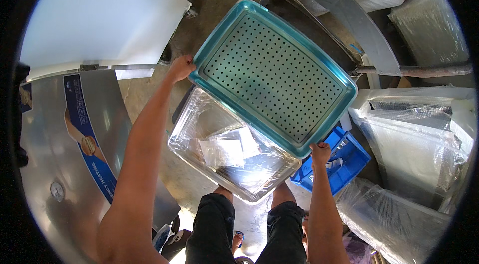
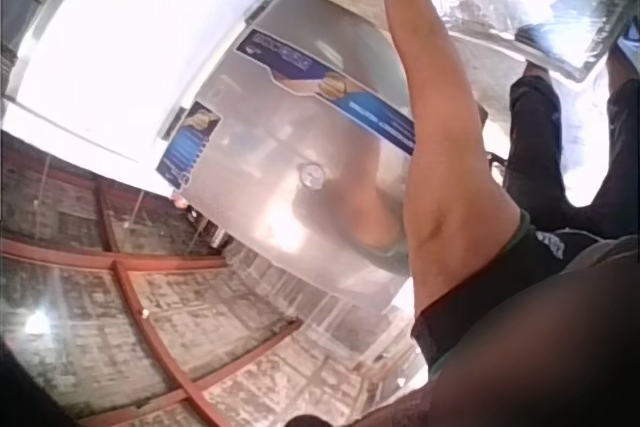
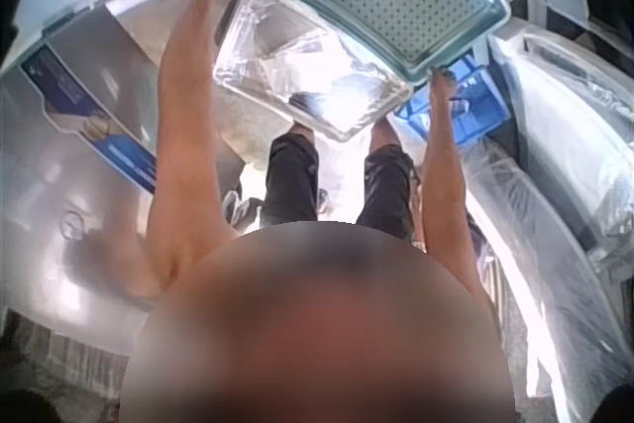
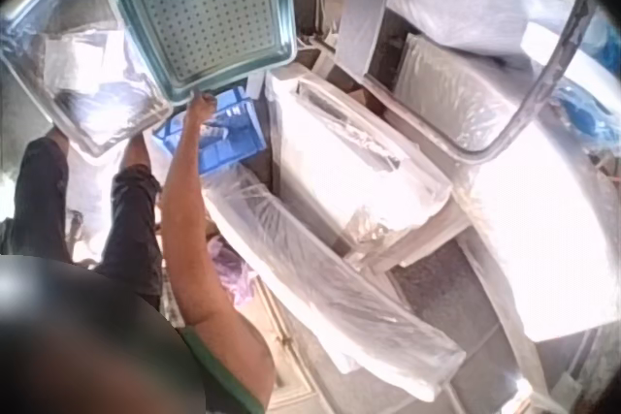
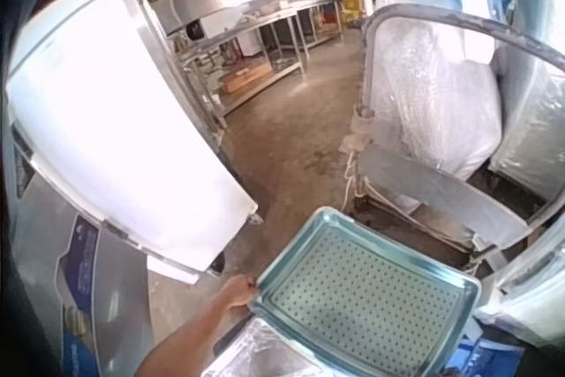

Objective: The person carries a white appliance into a workshop and places it on the floor. They then pick up several teal perforated trays and a metal tray, placing them inside the appliance one by one. Finally, they wipe the top surface of the appliance with a cloth.

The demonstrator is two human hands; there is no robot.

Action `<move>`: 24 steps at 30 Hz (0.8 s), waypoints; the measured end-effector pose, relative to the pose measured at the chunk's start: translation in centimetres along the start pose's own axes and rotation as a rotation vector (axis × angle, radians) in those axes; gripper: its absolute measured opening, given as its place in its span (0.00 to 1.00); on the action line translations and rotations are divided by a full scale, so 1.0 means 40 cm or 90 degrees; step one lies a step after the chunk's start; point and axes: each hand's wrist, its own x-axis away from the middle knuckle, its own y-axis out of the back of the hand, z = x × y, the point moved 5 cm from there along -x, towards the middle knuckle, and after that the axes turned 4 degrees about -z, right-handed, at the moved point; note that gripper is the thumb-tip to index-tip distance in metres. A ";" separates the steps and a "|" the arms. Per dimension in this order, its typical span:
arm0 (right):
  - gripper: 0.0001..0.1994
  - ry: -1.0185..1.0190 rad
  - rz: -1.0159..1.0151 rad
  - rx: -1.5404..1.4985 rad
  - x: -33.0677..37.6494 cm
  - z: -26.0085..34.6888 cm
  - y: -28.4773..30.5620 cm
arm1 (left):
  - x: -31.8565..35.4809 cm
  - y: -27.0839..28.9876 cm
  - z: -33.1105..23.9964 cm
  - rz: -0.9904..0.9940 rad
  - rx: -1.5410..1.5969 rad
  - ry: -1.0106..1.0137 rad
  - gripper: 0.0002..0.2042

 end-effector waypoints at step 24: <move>0.32 -0.227 0.814 -0.216 0.862 0.521 0.435 | 1.389 1.384 -0.759 -0.708 0.283 0.096 0.24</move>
